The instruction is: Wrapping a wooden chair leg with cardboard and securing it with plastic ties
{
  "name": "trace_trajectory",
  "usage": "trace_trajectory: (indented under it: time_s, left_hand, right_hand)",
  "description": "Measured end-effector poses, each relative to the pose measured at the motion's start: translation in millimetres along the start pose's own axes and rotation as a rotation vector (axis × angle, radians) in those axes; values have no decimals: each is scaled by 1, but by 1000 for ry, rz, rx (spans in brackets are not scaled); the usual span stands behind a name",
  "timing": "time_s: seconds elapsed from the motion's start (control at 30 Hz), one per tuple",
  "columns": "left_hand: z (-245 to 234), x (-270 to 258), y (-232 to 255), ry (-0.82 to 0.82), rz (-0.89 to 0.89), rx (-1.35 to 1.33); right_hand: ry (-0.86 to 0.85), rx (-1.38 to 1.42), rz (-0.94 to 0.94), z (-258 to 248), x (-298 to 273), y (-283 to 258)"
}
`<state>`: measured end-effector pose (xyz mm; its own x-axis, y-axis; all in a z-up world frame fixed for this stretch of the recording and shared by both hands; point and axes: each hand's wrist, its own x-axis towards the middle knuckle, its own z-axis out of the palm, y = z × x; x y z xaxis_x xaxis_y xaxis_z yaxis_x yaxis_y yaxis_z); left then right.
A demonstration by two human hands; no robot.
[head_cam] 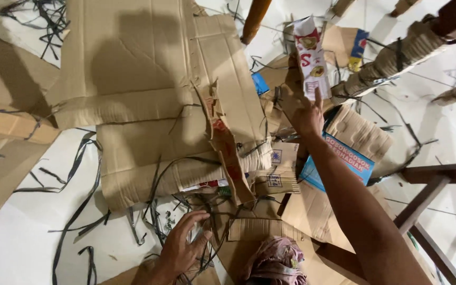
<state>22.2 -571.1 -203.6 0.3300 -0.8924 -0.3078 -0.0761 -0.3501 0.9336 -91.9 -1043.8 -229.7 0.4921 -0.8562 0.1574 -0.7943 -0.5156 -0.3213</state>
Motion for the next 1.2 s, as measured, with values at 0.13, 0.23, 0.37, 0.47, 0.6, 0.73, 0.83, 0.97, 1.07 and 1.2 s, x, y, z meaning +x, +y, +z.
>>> trace_trajectory:
  time_s: [0.13,0.23,0.37,0.47,0.6,0.73,0.83,0.97,1.07,1.2]
  left_hand:
    - [-9,-3,9,60,-4,3]
    - [-15,-10,14,83,-132,-83]
    - [-20,-27,21,191,-28,80]
    - [-26,-49,39,227,72,113]
    - [-34,-88,50,279,137,152]
    - [-42,-127,56,313,32,153]
    - [-40,-141,40,381,-1,145]
    - [-32,-155,12,488,144,54]
    - [-31,-169,22,543,142,-5]
    - [-45,-172,27,466,-157,-202]
  right_hand:
    - [-23,33,35,48,-3,33]
    - [109,81,-161,25,-44,-22]
    - [175,22,-309,-23,-88,-87]
    - [291,50,-426,-62,-98,-120]
    - [285,254,-404,-73,-111,-137]
    - [305,299,-578,-123,-179,-199]
    - [90,395,-541,-139,-218,-216]
    - [194,472,-781,-173,-257,-240]
    - [216,593,-795,-138,-267,-210]
    - [-195,1205,-365,-186,-331,-285]
